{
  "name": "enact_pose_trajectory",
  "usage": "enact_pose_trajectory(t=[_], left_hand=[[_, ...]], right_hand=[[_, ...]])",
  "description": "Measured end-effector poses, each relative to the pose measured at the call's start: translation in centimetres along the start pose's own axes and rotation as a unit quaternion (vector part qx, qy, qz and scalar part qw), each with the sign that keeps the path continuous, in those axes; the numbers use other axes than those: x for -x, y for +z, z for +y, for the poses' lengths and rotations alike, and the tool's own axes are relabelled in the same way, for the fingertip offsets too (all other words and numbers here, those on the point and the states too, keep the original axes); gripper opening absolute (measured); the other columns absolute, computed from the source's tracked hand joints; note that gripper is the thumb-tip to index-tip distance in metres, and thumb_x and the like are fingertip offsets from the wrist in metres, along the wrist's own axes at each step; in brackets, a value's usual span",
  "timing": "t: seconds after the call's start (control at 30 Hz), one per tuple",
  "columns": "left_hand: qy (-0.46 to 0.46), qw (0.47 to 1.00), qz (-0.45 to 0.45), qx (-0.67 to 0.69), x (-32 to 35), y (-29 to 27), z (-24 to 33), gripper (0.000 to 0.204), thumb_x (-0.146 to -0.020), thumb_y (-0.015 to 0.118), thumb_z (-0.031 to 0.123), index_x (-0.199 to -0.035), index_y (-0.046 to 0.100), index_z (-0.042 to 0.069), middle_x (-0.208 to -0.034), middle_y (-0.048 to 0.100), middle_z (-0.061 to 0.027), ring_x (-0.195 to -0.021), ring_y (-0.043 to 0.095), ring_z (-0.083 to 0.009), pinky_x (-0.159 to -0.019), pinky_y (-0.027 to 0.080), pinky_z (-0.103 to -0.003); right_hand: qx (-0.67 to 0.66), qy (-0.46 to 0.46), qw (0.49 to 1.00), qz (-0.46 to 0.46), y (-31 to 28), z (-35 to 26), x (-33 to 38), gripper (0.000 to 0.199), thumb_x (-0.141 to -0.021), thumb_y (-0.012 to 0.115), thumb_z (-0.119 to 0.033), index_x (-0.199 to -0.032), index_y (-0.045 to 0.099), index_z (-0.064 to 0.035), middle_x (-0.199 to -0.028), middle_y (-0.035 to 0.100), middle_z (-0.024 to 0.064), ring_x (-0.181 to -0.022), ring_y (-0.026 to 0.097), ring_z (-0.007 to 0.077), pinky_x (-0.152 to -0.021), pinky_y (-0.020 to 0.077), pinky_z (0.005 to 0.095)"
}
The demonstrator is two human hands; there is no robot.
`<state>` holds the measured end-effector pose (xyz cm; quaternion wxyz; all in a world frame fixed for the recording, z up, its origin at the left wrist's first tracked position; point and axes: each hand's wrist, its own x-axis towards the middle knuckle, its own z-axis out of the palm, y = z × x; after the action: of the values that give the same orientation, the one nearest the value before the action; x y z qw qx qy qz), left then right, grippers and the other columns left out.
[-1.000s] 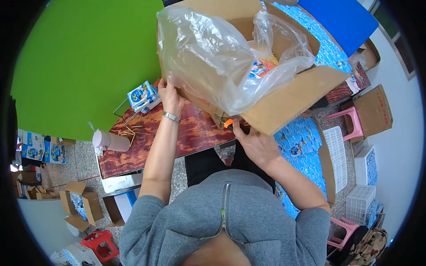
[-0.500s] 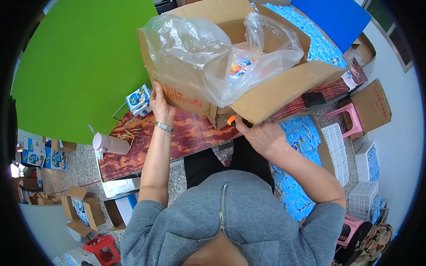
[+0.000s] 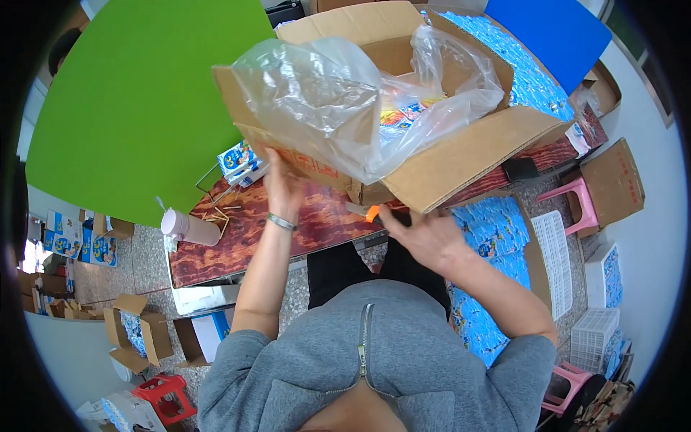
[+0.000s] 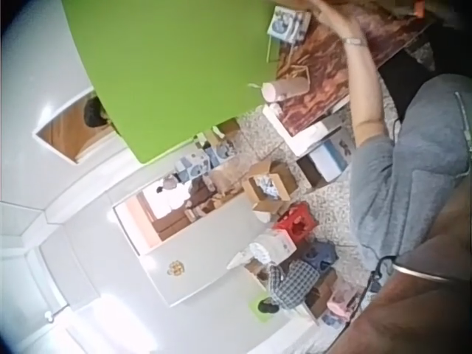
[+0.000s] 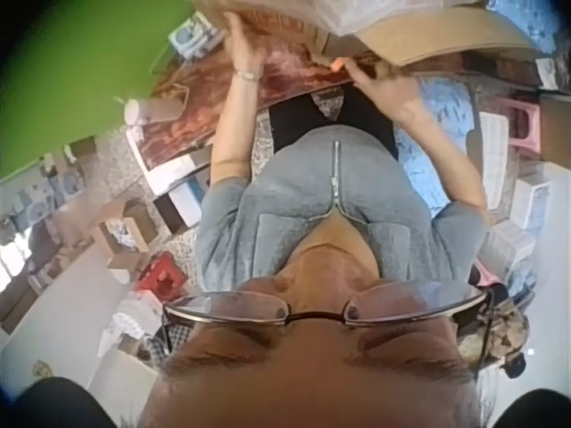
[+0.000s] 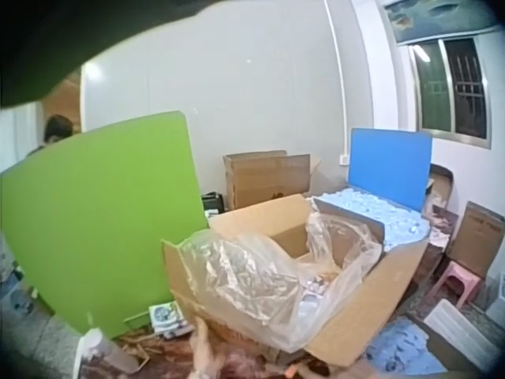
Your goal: Unpack items from a large box and organize them into smaller shipping boxes.
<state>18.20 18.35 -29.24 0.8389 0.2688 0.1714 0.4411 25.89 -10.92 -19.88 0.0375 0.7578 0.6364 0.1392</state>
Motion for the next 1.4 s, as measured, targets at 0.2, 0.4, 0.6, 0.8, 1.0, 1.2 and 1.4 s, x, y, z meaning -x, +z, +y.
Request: enact_pose_trajectory(t=[0.2,0.4,0.6,0.8,1.0,1.2,1.4], left_hand=[[-0.096,0.995,0.011,-0.037,2.4,1.2,-0.2,0.053,-0.09,0.065,0.044,-0.126,0.047,0.01,-0.13,0.055,-0.0057,-0.119,0.054,-0.0245,-0.094,0.048,-0.051],[-0.036,0.999,0.026,-0.031,3.9,0.7,-0.6,0.06,-0.089,0.067,0.043,-0.13,0.041,0.009,-0.132,0.051,-0.0083,-0.12,0.052,-0.0261,-0.096,0.047,-0.053],[-0.014,0.999,0.045,-0.009,6.4,1.6,0.0,0.054,-0.089,0.07,0.037,-0.126,0.045,0.008,-0.126,0.054,-0.0085,-0.114,0.056,-0.0241,-0.091,0.052,-0.047],[-0.012,0.998,0.049,-0.024,5.9,0.8,0.1,0.057,-0.089,0.068,0.04,-0.129,0.042,0.008,-0.13,0.052,-0.0088,-0.118,0.053,-0.025,-0.095,0.049,-0.048],[-0.015,0.998,0.046,-0.034,6.9,0.6,0.3,0.058,-0.09,0.065,0.043,-0.132,0.041,0.01,-0.134,0.05,-0.0075,-0.122,0.05,-0.0244,-0.099,0.046,-0.048],[-0.013,0.999,0.04,-0.03,7.8,1.0,-0.1,0.058,-0.091,0.065,0.042,-0.133,0.041,0.012,-0.133,0.051,-0.0059,-0.123,0.049,-0.0234,-0.1,0.046,-0.047],[0.001,0.998,0.041,-0.042,8.1,1.1,-0.1,0.058,-0.091,0.065,0.043,-0.133,0.042,0.01,-0.133,0.051,-0.006,-0.125,0.049,-0.0233,-0.1,0.046,-0.046]], right_hand=[[0.072,0.017,0.997,0.031,1.5,-1.1,-1.8,0.052,-0.084,0.057,-0.017,-0.135,0.051,-0.0246,-0.082,0.055,0.0144,-0.076,0.062,0.0316,-0.061,0.0543,0.0395],[0.081,0.093,0.992,0.011,2.0,-2.8,-1.4,0.055,-0.083,0.056,-0.015,-0.135,0.05,-0.0301,-0.083,0.053,0.0128,-0.071,0.06,0.0291,-0.059,0.0518,0.0401],[0.044,0.138,0.989,0.014,2.5,-4.2,-3.0,0.054,-0.083,0.055,-0.014,-0.134,0.05,-0.0317,-0.084,0.051,0.011,-0.074,0.058,0.0282,-0.064,0.0497,0.0412],[0.022,0.15,0.986,-0.063,0.8,-3.5,-1.9,0.059,-0.084,0.053,-0.012,-0.139,0.044,-0.0315,-0.091,0.055,0.0142,-0.083,0.063,0.034,-0.065,0.0522,0.0442],[0.0,0.167,0.985,-0.04,2.1,-3.8,-1.6,0.056,-0.087,0.053,-0.016,-0.14,0.044,-0.0332,-0.091,0.055,0.0166,-0.076,0.063,0.0349,-0.064,0.0531,0.0462],[0.021,0.168,0.986,-0.015,3.4,-3.3,-1.8,0.047,-0.089,0.057,-0.03,-0.136,0.05,-0.0336,-0.091,0.055,0.0165,-0.077,0.063,0.0357,-0.06,0.0533,0.0448],[0.023,0.167,0.986,0.002,3.5,-2.9,-0.3,0.049,-0.086,0.061,-0.027,-0.134,0.052,-0.0354,-0.092,0.054,0.0148,-0.08,0.062,0.0354,-0.06,0.0539,0.0413]])
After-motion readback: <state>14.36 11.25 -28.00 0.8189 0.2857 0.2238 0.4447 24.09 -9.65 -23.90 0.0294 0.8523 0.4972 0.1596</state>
